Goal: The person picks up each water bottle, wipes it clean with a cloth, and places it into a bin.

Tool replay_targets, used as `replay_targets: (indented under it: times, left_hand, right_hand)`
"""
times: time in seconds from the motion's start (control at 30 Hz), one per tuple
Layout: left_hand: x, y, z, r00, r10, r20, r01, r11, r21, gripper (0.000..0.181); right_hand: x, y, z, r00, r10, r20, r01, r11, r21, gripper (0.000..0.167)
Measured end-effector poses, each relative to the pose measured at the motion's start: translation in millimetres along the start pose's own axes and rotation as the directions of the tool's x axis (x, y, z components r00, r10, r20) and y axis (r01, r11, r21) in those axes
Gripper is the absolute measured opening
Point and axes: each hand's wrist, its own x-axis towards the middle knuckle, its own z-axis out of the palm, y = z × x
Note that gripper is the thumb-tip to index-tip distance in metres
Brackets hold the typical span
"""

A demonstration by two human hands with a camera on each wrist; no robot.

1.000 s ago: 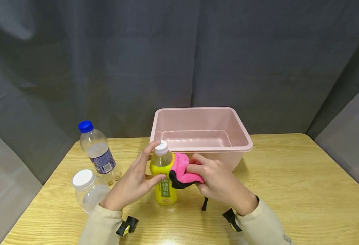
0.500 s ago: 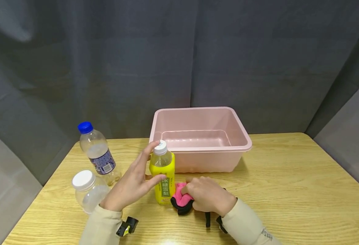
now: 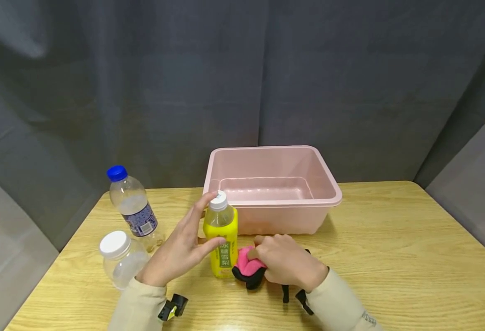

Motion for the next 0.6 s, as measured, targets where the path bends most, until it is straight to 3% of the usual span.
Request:
replay_targets:
  times: [0.1,0.2,0.27,0.3,0.37,0.47,0.5,0.53,0.6]
  left_hand:
    - [2.5,0.3,-0.9,1.000,-0.002,0.000,0.002,1.000,0.000,0.091]
    - [2.0,0.4,-0.8,1.000,-0.004,0.004,0.004,1.000,0.001,0.091]
    - [2.0,0.1,-0.8,1.000,-0.002,0.003,0.002,1.000,0.004,0.091]
    - [2.0,0.0,-1.0,1.000,0.001,0.001,-0.001,1.000,0.003,0.091]
    - [1.7,-0.1,-1.3,1.000,0.002,-0.004,-0.002,1.000,0.006,0.091]
    - [1.1,-0.1,-1.5,1.000,0.002,0.001,-0.002,1.000,-0.002,0.092]
    - [0.9,-0.1,-1.4,1.000,0.003,0.002,-0.003,1.000,-0.002,0.092]
    - [0.8,-0.2,-1.3,1.000,0.003,0.004,-0.003,1.000,-0.004,0.092]
    - [0.4,-0.3,-0.8,1.000,-0.003,0.009,0.003,1.000,-0.022,0.092]
  right_hand:
    - [-2.2,3.2,-14.7,0.993,-0.013,-0.117,0.013,1.000,-0.004,0.040]
    - [-4.9,3.5,-25.4,0.959,-0.035,-0.280,0.046,0.998,0.034,0.049]
    - [-5.9,3.8,-31.7,0.909,-0.048,-0.413,0.080,0.995,0.061,0.053]
    - [-5.9,3.9,-34.4,0.873,-0.053,-0.485,0.100,0.992,0.072,0.053]
    - [-5.5,3.8,-38.8,0.784,-0.042,-0.619,0.140,0.984,0.111,0.053]
    - [-4.2,2.8,-42.2,0.633,0.005,-0.774,0.210,0.961,0.178,0.049]
    - [-3.6,2.4,-42.5,0.601,0.015,-0.799,0.231,0.954,0.191,0.049]
    - [-3.1,1.9,-42.3,0.590,0.016,-0.807,0.249,0.947,0.201,0.049]
    - [-1.8,0.9,-40.9,0.613,-0.016,-0.790,0.268,0.945,0.189,0.048]
